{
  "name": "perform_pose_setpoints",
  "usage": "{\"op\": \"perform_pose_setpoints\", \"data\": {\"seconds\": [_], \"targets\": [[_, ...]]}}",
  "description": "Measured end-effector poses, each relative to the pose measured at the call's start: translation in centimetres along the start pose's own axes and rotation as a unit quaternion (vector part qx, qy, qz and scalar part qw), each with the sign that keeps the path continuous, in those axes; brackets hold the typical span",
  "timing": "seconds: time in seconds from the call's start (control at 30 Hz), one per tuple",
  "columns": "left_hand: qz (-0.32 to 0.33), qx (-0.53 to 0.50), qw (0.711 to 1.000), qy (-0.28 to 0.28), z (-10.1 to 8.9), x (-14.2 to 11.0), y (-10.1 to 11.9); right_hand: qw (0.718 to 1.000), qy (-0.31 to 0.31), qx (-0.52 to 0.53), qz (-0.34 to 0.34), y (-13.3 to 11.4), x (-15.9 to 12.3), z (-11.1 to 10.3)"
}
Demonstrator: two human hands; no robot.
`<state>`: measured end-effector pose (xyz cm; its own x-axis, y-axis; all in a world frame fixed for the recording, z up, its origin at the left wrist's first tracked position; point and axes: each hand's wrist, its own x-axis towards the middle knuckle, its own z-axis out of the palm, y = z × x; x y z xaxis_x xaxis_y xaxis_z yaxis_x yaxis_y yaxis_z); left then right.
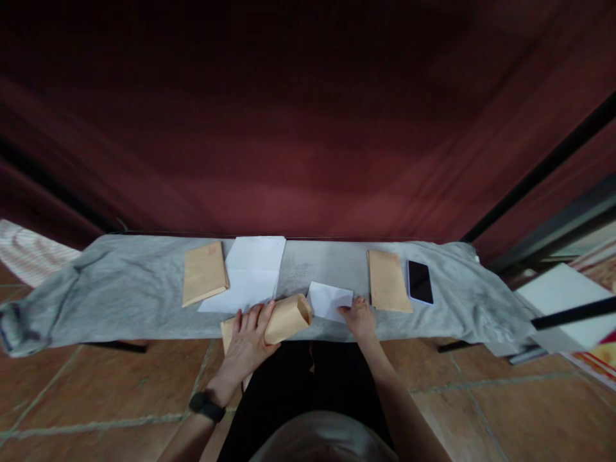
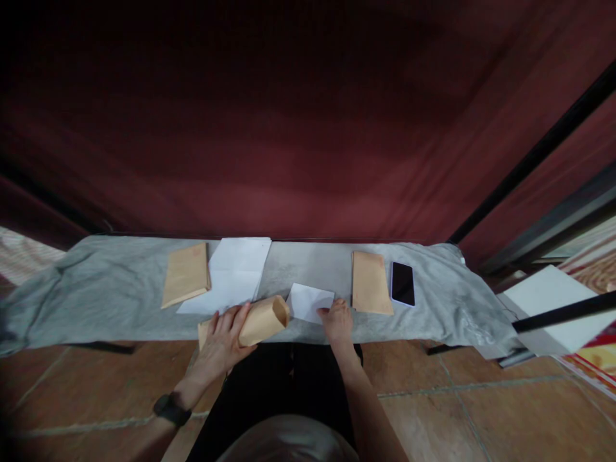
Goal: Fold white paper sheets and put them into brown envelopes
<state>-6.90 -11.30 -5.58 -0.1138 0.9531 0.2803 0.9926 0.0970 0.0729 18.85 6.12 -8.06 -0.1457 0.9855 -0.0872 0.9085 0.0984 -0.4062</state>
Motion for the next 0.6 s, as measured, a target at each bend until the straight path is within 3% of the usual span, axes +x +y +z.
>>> {"op": "perform_pose_setpoints", "data": {"seconds": [0.2, 0.37, 0.6], "targets": [[-0.003, -0.014, 1.000, -0.001, 0.6, 0.2, -0.2, 0.994, 0.019, 0.110, 0.005, 0.1, 0.1, 0.5], [-0.007, -0.022, 1.000, -0.009, 0.7, 0.2, -0.3, 0.963, 0.009, 0.268, 0.036, 0.3, 0.7, 0.4], [-0.016, -0.037, 0.999, -0.007, 0.8, 0.2, -0.4, 0.916, 0.028, 0.400, -0.014, 2.0, 1.4, -1.5]]}}
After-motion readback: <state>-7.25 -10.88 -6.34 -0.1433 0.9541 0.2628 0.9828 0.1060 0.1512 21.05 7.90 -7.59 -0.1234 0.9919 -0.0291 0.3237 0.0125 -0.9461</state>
